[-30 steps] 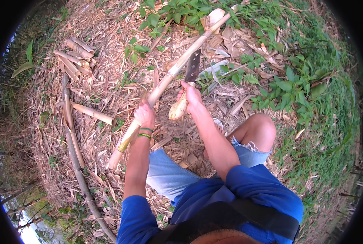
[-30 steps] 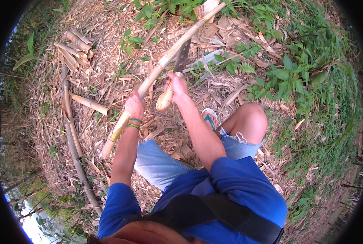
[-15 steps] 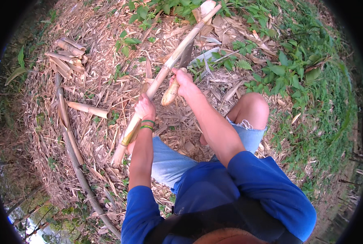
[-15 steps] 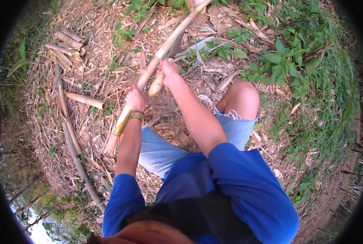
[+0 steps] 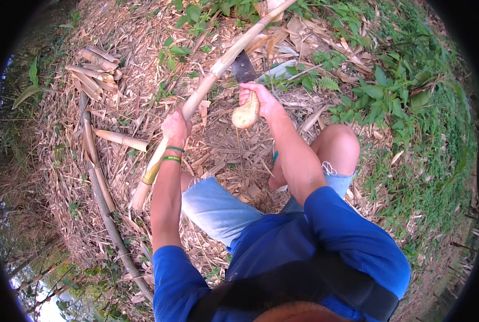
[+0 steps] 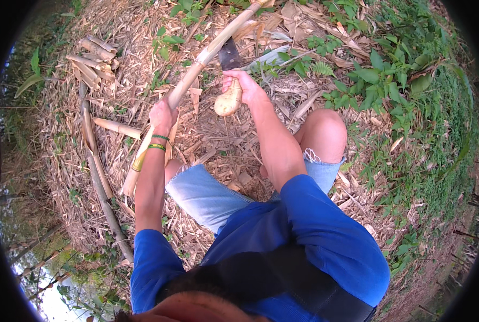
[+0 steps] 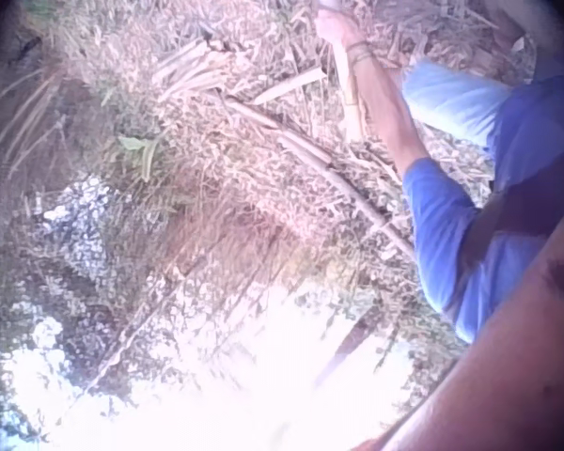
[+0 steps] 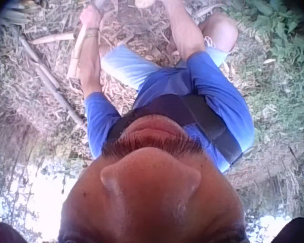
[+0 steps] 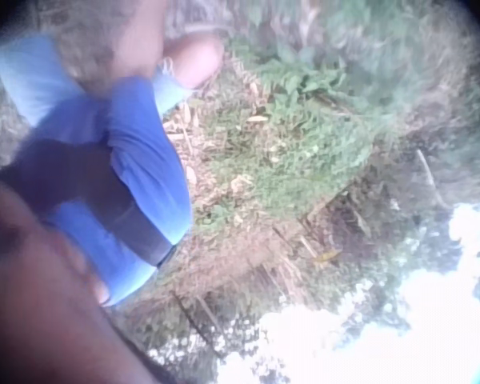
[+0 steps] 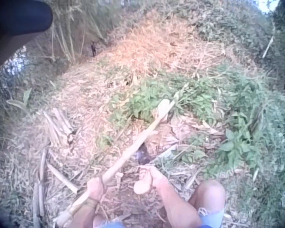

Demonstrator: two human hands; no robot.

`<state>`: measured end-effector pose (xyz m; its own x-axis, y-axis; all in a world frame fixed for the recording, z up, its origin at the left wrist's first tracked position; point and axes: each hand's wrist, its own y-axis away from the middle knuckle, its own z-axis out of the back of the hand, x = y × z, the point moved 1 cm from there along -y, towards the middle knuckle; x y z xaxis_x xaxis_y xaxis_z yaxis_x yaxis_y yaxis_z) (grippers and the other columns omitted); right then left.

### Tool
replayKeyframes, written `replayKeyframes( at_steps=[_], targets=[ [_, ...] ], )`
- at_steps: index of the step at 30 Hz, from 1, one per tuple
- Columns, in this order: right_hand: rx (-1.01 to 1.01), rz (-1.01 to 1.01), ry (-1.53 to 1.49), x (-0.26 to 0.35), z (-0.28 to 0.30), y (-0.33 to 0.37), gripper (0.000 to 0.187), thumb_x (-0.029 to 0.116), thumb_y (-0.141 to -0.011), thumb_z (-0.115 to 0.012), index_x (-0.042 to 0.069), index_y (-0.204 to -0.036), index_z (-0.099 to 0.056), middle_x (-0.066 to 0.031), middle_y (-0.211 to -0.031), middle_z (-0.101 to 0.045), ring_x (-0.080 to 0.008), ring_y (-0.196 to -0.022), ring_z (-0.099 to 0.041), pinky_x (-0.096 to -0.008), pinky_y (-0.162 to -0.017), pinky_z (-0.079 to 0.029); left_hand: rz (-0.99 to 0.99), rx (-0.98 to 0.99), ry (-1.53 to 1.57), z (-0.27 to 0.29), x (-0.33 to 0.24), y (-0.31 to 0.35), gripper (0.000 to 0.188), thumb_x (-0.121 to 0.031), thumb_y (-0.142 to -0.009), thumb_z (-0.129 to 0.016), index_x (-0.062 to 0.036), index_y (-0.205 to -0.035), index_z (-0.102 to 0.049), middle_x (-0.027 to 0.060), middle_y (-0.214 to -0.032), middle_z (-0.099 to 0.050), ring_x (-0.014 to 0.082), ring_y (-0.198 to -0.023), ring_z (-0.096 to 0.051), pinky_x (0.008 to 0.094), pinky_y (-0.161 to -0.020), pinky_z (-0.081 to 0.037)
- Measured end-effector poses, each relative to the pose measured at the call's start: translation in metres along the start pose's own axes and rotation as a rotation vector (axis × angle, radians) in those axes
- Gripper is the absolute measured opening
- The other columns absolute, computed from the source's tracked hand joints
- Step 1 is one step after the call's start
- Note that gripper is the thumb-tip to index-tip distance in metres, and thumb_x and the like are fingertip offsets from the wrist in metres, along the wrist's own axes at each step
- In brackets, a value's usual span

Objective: The person splits a piece of bamboo by hand using a machete while sitting on the ground, then walks through the woods to pick up and process additional bamboo stalks.

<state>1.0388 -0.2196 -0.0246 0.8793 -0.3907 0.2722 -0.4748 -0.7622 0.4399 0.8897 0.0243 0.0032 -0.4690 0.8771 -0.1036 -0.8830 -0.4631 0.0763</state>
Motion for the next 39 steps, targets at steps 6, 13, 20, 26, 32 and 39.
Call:
replayKeyframes(
  at_steps=[6, 13, 20, 26, 32, 39],
  targets=[
    [0.170, -0.159, 0.016, -0.025, -0.014, -0.029, 0.013, 0.007, -0.091, -0.058, 0.010, -0.081, -0.050, 0.0045, -0.063, -0.044, -0.0079, -0.054, -0.045, -0.0254, -0.055, -0.043, -0.032, 0.089, -0.006, 0.058, -0.005, -0.002, 0.039, -0.021, -0.075, -0.070, -0.0022, -0.108, -0.066, 0.0245, -0.098, -0.069, 0.0386, -0.093, -0.069, 0.0460, -0.084, -0.056],
    [0.110, -0.221, 0.496, -0.099, -0.063, -0.068, 0.015, 0.008, -0.085, -0.065, 0.008, -0.075, -0.054, -0.0029, -0.062, -0.054, -0.0161, -0.051, -0.055, -0.0329, -0.052, -0.050, -0.024, -0.154, -0.030, 0.070, 0.007, 0.003, 0.040, -0.025, -0.073, -0.077, -0.0071, -0.100, -0.054, 0.0186, -0.083, -0.071, 0.0392, -0.076, -0.070, 0.0462, -0.073, -0.057],
    [0.275, -0.293, -0.017, -0.101, -0.005, -0.062, 0.006, 0.008, -0.085, -0.057, 0.009, -0.089, -0.052, 0.0047, -0.063, -0.044, -0.0096, -0.053, -0.043, -0.0283, -0.056, -0.042, -0.152, -0.475, -0.198, 0.060, -0.005, 0.002, 0.043, -0.045, -0.076, -0.077, -0.0104, -0.097, -0.062, 0.0099, -0.098, -0.059, 0.0306, -0.099, -0.057, 0.0466, -0.083, -0.044],
    [0.371, -0.423, 0.071, -0.149, 0.028, -0.057, 0.016, 0.010, -0.080, -0.060, 0.011, -0.092, -0.050, 0.0056, -0.062, -0.039, -0.0085, -0.052, -0.040, -0.0271, -0.056, -0.039, -0.165, -0.541, -0.194, 0.055, -0.012, -0.009, 0.031, -0.034, -0.082, -0.072, -0.0105, -0.099, -0.062, 0.0085, -0.102, -0.053, 0.0273, -0.103, -0.051, 0.0460, -0.088, -0.038],
    [0.366, -0.600, 0.261, -0.194, 0.036, -0.051, 0.017, 0.013, -0.077, -0.063, 0.011, -0.083, -0.047, 0.0032, -0.062, -0.036, -0.0094, -0.053, -0.039, -0.0281, -0.054, -0.036, -0.170, -0.414, -0.187, 0.023, -0.065, -0.030, 0.055, -0.040, -0.078, -0.075, -0.0041, -0.116, -0.057, 0.0137, -0.114, -0.054, 0.0286, -0.116, -0.048, 0.0451, -0.097, -0.038],
    [0.020, -0.411, 0.262, -0.200, 0.020, -0.034, 0.024, 0.020, -0.084, -0.065, 0.003, -0.101, -0.063, -0.0078, -0.083, -0.064, -0.0187, -0.067, -0.062, -0.0364, -0.067, -0.053, 0.053, -0.323, -0.141, -0.025, -0.080, -0.080, 0.025, -0.017, -0.087, -0.060, -0.0021, -0.107, -0.059, 0.0142, -0.100, -0.065, 0.0284, -0.097, -0.066, 0.0424, -0.081, -0.051]
  ],
)
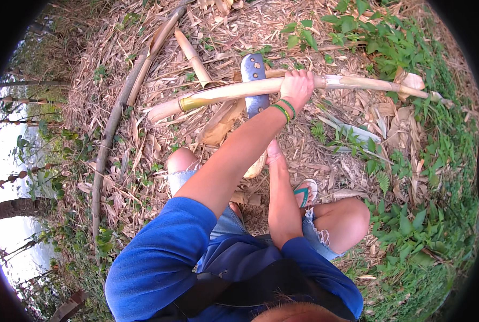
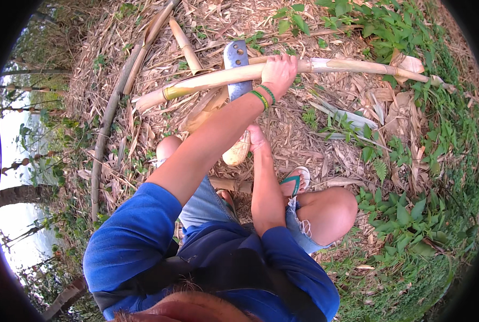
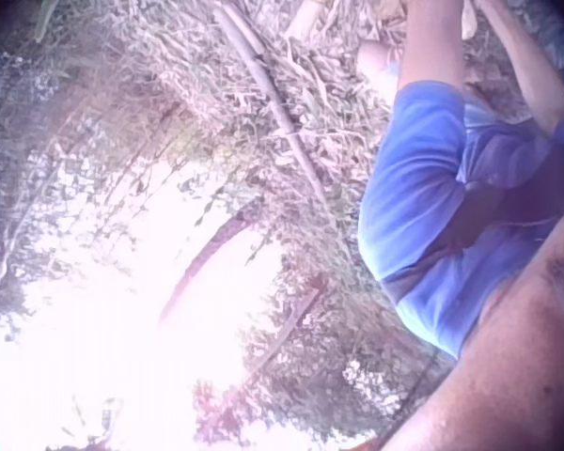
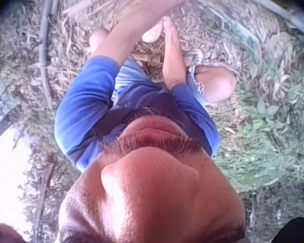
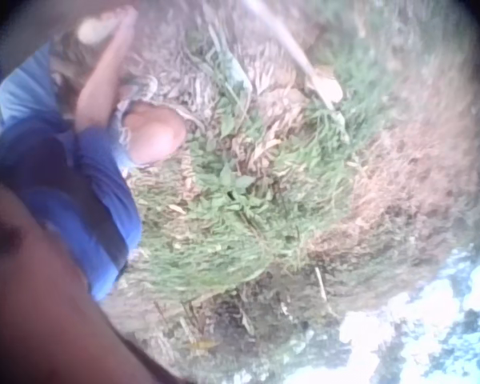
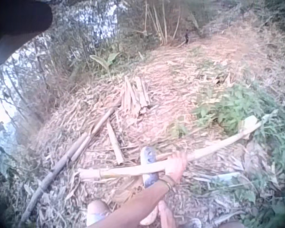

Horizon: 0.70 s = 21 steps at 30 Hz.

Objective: The person splits a piece of bamboo by hand using a machete while sitting on the ground, then walks through the woods to pick up and process additional bamboo stalks.

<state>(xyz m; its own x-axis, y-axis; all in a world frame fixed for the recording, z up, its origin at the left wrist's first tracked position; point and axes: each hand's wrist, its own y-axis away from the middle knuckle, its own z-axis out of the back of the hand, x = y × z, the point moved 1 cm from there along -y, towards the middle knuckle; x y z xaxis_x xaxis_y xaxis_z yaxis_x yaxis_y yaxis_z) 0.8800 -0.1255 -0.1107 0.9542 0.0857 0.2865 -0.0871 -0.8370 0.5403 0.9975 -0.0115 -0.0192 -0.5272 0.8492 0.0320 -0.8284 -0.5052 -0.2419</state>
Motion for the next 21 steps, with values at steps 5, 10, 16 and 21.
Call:
replayKeyframes(
  at_steps=[5, 10, 16, 21],
  targets=[
    [0.144, 0.059, -0.059, -0.028, -0.050, -0.022, 0.022, 0.016, -0.086, -0.067, 0.004, -0.103, -0.061, -0.0065, -0.089, -0.062, -0.0176, -0.074, -0.062, -0.0361, -0.070, -0.053, -0.048, -0.029, 0.130, 0.031, 0.004, -0.032, 0.014, -0.012, -0.089, -0.056, -0.0027, -0.098, -0.060, 0.0127, -0.087, -0.069, 0.0278, -0.081, -0.071, 0.0390, -0.067, -0.056],
    [0.522, -0.299, 0.065, -0.067, -0.126, -0.051, 0.017, 0.008, -0.085, -0.063, 0.010, -0.098, -0.053, 0.0043, -0.068, -0.043, -0.0079, -0.062, -0.045, -0.0289, -0.059, -0.041, -0.098, -0.107, 0.125, 0.055, 0.018, -0.045, 0.015, -0.012, -0.089, -0.055, -0.0031, -0.096, -0.065, 0.0125, -0.083, -0.071, 0.0255, -0.076, -0.072, 0.0380, -0.064, -0.057],
    [0.623, -0.327, -0.209, -0.099, -0.154, -0.044, 0.022, 0.003, -0.084, -0.066, 0.010, -0.100, -0.052, 0.0035, -0.070, -0.046, -0.0083, -0.062, -0.047, -0.0230, -0.057, -0.041, -0.042, -0.073, 0.133, 0.064, 0.035, -0.051, 0.020, -0.015, -0.089, -0.053, -0.0068, -0.098, -0.068, 0.0074, -0.085, -0.072, 0.0226, -0.081, -0.072, 0.0387, -0.069, -0.055],
    [0.306, 0.115, 0.767, -0.051, -0.161, -0.068, 0.008, 0.007, -0.081, -0.066, 0.007, -0.086, -0.059, -0.0047, -0.074, -0.059, -0.0114, -0.064, -0.055, -0.0305, -0.057, -0.044, -0.105, -0.102, 0.081, 0.071, 0.035, -0.059, 0.017, -0.012, -0.089, -0.055, -0.0052, -0.100, -0.066, 0.0092, -0.086, -0.072, 0.0225, -0.078, -0.072, 0.0358, -0.065, -0.057]
  ],
)
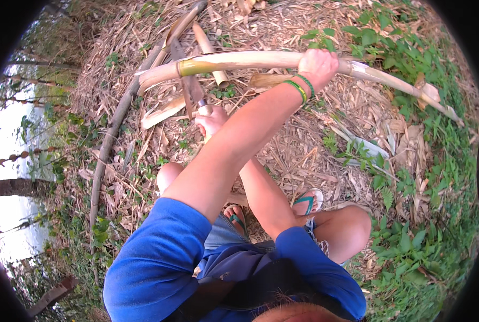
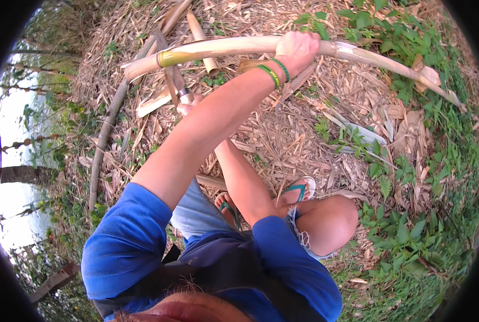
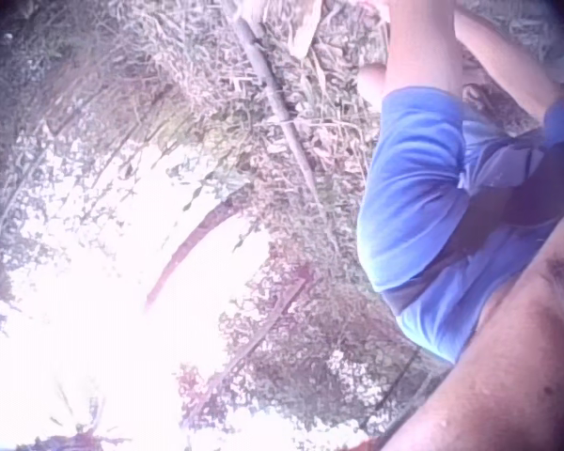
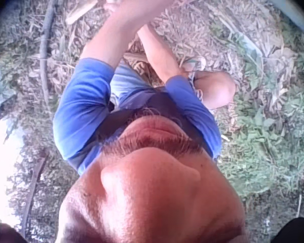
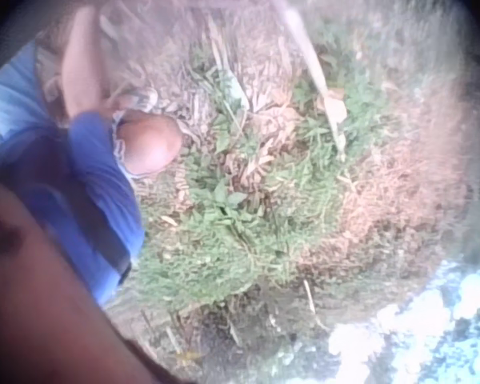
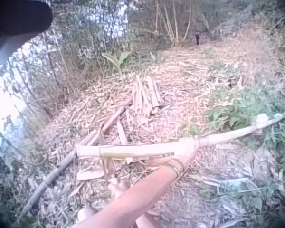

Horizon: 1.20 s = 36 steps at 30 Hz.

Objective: The person splits a piece of bamboo by hand using a machete while sitting on the ground, then walks through the woods to pick up and process additional bamboo stalks.

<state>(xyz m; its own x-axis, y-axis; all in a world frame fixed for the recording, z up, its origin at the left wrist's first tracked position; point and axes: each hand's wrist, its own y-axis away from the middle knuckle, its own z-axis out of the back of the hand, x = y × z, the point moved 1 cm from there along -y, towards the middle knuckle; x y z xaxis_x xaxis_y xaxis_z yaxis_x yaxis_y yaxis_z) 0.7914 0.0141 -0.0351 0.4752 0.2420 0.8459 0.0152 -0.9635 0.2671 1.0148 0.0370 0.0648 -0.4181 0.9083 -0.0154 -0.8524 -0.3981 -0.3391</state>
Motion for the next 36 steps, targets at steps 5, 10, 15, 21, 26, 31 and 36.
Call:
replayKeyframes(
  at_steps=[5, 10, 15, 21, 26, 31, 36],
  targets=[
    [-0.419, 0.132, -0.348, -0.057, 0.030, 0.032, 0.011, 0.011, -0.082, -0.068, 0.003, -0.083, -0.061, -0.0042, -0.066, -0.059, -0.0135, -0.052, -0.054, -0.0315, -0.048, -0.044, 0.015, 0.014, -0.003, -0.005, 0.009, 0.015, 0.014, -0.011, -0.088, -0.057, -0.0059, -0.098, -0.064, 0.0129, -0.086, -0.072, 0.0268, -0.077, -0.073, 0.0383, -0.064, -0.059],
    [-0.980, -0.096, -0.242, -0.035, 0.110, 0.115, 0.009, 0.005, -0.084, -0.066, 0.002, -0.079, -0.058, -0.0037, -0.062, -0.055, -0.0128, -0.048, -0.052, -0.0291, -0.043, -0.042, 0.005, 0.006, -0.053, 0.007, 0.034, 0.024, 0.010, -0.011, -0.089, -0.057, -0.0059, -0.098, -0.061, 0.0138, -0.088, -0.070, 0.0277, -0.078, -0.073, 0.0385, -0.063, -0.060],
    [-1.294, 0.245, -0.368, -0.032, 0.153, 0.194, 0.014, 0.006, -0.084, -0.068, 0.002, -0.083, -0.055, -0.0038, -0.064, -0.055, -0.0133, -0.047, -0.051, -0.0287, -0.043, -0.044, 0.006, 0.051, -0.051, 0.057, 0.074, 0.074, 0.031, -0.018, -0.079, -0.073, -0.0052, -0.102, -0.057, 0.0149, -0.094, -0.067, 0.0290, -0.082, -0.071, 0.0400, -0.070, -0.059],
    [-1.245, 0.510, -0.245, 0.022, 0.139, 0.217, 0.015, 0.006, -0.086, -0.068, 0.003, -0.091, -0.053, -0.0086, -0.074, -0.065, -0.0132, -0.050, -0.054, -0.0274, -0.047, -0.045, 0.038, 0.070, 0.005, 0.072, 0.102, 0.148, 0.047, -0.018, -0.074, -0.077, -0.0072, -0.110, -0.049, 0.0132, -0.094, -0.065, 0.0313, -0.087, -0.068, 0.0414, -0.075, -0.056],
    [-1.070, 0.465, -0.192, 0.059, 0.122, 0.204, 0.021, 0.013, -0.087, -0.069, 0.000, -0.097, -0.056, -0.0136, -0.091, -0.070, -0.0142, -0.054, -0.057, -0.0284, -0.051, -0.048, 0.110, 0.085, 0.004, 0.061, 0.099, 0.158, 0.041, -0.015, -0.075, -0.072, -0.0093, -0.110, -0.052, 0.0102, -0.093, -0.066, 0.0288, -0.090, -0.067, 0.0466, -0.097, -0.045],
    [-0.860, 0.472, -0.249, 0.063, 0.106, 0.182, 0.028, 0.015, -0.086, -0.071, 0.002, -0.104, -0.055, -0.0206, -0.114, -0.067, -0.0143, -0.057, -0.058, -0.0284, -0.054, -0.050, 0.173, -0.190, -0.185, 0.055, 0.096, 0.146, 0.020, -0.011, -0.083, -0.058, -0.0117, -0.102, -0.065, 0.0097, -0.109, -0.057, 0.0275, -0.118, -0.051, 0.0659, -0.113, -0.017],
    [-0.678, 0.471, -0.380, 0.077, 0.096, 0.117, 0.025, 0.014, -0.084, -0.072, 0.004, -0.099, -0.055, -0.0176, -0.114, -0.065, -0.0170, -0.057, -0.059, -0.0304, -0.053, -0.051, 0.176, -0.161, -0.173, 0.053, 0.092, 0.148, 0.026, -0.008, -0.079, -0.060, -0.0117, -0.104, -0.067, 0.0077, -0.104, -0.053, 0.0269, -0.112, -0.050, 0.0625, -0.109, -0.022]
  ],
)
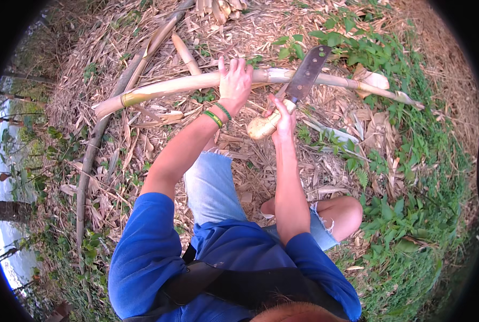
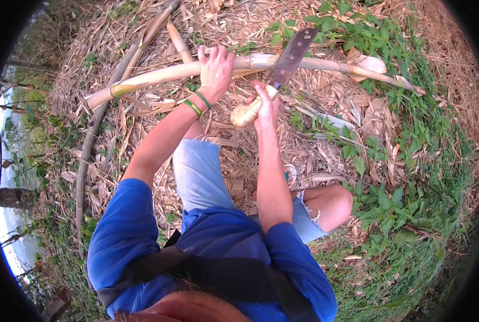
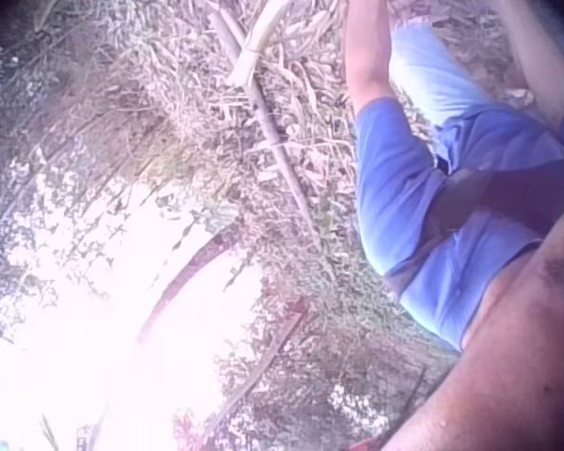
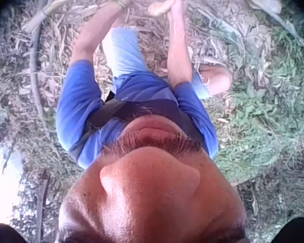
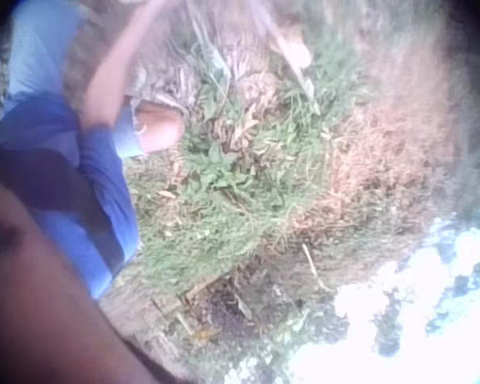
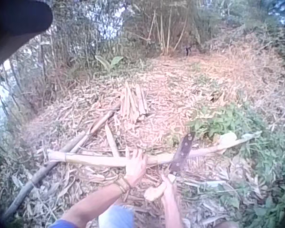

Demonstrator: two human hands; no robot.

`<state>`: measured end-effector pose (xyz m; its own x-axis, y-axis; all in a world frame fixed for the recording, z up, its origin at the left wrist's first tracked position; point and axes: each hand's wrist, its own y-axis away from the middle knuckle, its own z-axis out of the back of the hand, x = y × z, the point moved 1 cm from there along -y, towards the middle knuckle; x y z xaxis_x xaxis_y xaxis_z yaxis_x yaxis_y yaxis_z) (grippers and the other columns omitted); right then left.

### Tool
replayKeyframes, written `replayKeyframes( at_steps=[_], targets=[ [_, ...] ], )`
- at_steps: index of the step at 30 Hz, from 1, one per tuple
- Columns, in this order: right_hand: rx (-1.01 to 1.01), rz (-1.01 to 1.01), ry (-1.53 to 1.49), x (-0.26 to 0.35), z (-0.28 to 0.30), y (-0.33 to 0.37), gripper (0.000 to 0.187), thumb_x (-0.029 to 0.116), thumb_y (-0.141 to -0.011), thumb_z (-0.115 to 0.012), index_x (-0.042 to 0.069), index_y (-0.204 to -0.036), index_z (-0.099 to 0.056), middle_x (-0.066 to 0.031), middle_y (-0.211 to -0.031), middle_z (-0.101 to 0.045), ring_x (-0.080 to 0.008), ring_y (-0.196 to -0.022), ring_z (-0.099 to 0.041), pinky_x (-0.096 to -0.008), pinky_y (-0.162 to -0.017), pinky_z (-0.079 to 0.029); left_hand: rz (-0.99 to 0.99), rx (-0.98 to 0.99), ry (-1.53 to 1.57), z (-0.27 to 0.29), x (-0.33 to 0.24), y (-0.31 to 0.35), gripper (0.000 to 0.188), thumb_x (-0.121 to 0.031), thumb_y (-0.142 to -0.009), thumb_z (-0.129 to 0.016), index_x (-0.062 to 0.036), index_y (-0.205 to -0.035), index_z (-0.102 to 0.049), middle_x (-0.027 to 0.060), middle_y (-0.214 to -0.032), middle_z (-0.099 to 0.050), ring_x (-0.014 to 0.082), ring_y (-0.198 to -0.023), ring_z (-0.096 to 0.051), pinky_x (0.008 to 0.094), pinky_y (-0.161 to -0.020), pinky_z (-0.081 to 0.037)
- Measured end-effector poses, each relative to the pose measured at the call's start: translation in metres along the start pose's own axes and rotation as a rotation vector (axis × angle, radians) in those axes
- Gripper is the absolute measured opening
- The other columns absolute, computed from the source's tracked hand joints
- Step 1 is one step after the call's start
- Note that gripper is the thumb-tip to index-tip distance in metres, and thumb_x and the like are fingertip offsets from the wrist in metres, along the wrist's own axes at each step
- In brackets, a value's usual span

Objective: The person splits a piece of bamboo by hand using a machete while sitting on the ground, then walks through the woods to pick up and process additional bamboo stalks.

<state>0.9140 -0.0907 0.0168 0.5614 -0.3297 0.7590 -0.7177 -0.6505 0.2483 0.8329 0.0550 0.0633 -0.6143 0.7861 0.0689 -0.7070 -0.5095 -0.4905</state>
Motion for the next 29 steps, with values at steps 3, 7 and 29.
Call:
replayKeyframes(
  at_steps=[3, 7, 29],
  targets=[
    [0.015, -0.002, 0.010, -0.013, -0.023, -0.015, 0.025, 0.012, -0.084, -0.072, 0.005, -0.100, -0.054, -0.0156, -0.105, -0.067, -0.0173, -0.055, -0.059, -0.0316, -0.051, -0.051, 0.014, -0.034, 0.006, -0.002, 0.007, 0.014, 0.022, -0.011, -0.081, -0.059, -0.0111, -0.101, -0.066, 0.0068, -0.104, -0.054, 0.0255, -0.109, -0.051, 0.0605, -0.108, -0.024],
    [0.017, -0.012, -0.077, -0.017, -0.023, -0.031, 0.027, 0.010, -0.083, -0.071, 0.006, -0.103, -0.052, -0.0150, -0.108, -0.069, -0.0181, -0.056, -0.059, -0.0328, -0.051, -0.052, 0.095, -0.183, 0.359, 0.024, 0.005, 0.058, 0.039, -0.018, -0.077, -0.070, -0.0074, -0.114, -0.063, 0.0091, -0.112, -0.056, 0.0264, -0.113, -0.052, 0.0508, -0.106, -0.030],
    [-0.011, 0.122, 0.448, 0.240, 0.052, 0.045, 0.035, 0.015, -0.087, -0.069, 0.002, -0.113, -0.050, -0.0190, -0.115, -0.067, -0.0132, -0.057, -0.060, -0.0271, -0.055, -0.055, 1.543, 0.025, 2.030, -0.215, 0.170, 0.093, 0.094, -0.065, -0.091, -0.046, -0.0010, -0.154, -0.017, 0.0126, -0.153, -0.040, 0.0299, -0.142, -0.034, 0.0423, -0.119, -0.021]
  ],
)
